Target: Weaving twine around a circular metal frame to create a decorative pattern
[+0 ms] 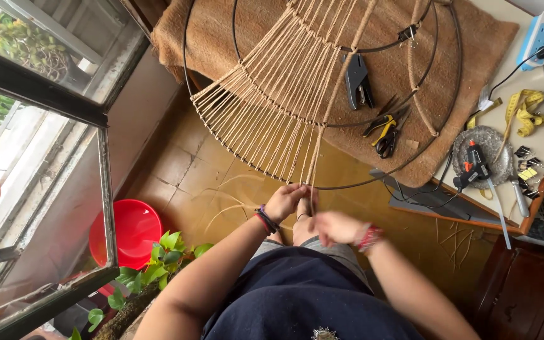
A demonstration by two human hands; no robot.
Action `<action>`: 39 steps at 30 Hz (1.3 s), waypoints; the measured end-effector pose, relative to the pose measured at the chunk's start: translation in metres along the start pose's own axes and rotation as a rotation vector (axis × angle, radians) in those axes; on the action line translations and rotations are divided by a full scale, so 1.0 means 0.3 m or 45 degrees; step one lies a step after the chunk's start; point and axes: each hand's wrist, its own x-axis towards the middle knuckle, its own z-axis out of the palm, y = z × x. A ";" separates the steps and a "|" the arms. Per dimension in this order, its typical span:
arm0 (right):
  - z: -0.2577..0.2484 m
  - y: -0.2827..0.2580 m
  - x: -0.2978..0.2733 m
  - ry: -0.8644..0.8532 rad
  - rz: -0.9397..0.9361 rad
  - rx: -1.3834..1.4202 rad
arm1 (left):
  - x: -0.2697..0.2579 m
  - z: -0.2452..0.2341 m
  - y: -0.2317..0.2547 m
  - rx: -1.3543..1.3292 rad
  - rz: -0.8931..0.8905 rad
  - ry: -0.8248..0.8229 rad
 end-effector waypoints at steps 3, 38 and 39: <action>0.005 0.018 0.085 -0.046 -1.048 -1.322 | -0.007 -0.041 0.037 -0.566 -0.125 -0.150; -0.237 -0.308 0.068 0.414 -0.752 1.608 | -0.050 -0.097 0.123 1.106 0.063 0.094; -0.247 -0.336 0.008 0.415 -0.756 1.611 | -0.023 -0.088 0.084 1.110 0.066 0.093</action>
